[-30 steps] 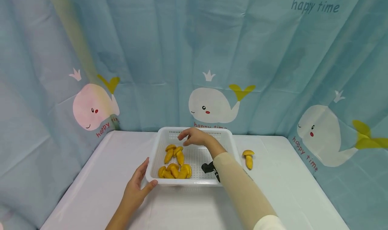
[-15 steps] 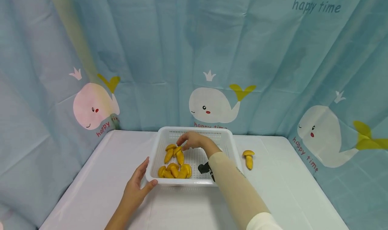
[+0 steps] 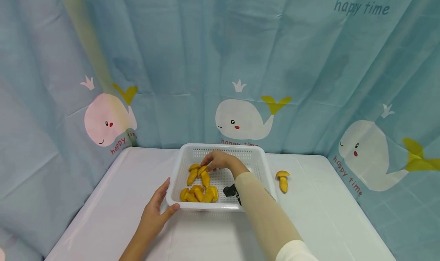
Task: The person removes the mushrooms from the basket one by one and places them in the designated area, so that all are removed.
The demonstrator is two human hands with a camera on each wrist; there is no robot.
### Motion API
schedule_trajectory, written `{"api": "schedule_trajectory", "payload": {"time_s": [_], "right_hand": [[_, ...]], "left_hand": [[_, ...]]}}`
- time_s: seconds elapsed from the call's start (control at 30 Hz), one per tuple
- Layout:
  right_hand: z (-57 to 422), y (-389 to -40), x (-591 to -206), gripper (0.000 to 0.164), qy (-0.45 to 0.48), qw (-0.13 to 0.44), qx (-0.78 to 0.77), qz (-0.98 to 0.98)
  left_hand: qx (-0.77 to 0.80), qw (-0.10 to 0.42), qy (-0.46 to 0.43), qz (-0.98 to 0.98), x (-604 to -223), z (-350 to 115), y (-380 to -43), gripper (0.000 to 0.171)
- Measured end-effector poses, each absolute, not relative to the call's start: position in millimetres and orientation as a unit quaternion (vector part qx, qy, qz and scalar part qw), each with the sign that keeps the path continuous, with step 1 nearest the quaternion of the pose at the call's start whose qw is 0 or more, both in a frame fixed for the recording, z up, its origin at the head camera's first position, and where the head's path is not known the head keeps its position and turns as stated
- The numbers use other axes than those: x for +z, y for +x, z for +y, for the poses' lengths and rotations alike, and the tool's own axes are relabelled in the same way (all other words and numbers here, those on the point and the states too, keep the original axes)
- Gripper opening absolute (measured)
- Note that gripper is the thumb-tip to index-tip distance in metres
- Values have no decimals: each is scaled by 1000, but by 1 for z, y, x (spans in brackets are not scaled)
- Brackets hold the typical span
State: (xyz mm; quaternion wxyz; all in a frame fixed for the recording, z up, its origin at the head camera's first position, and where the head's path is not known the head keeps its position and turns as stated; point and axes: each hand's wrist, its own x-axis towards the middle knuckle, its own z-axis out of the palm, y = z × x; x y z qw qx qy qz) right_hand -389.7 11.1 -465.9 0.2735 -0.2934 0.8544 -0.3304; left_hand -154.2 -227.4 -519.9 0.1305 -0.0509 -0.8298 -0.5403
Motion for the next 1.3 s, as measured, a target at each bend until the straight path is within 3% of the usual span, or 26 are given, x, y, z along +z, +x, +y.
{"api": "schedule_trajectory", "payload": {"time_s": [0.3,0.73,1.3], "right_hand": [[16,-389,-462,19,-303,234,-344,858],[45,-375,-420,17,-281,150,-387,865],[100,-315,-390,22,-254,64,-421,869]], "left_hand": [[-541,127,-56,-830,-521,-230,-153,83],[-524,146,-61,-837,-520,-229,-154,83],[-504,149,-46,-850,-519,-228,-153,83]]}}
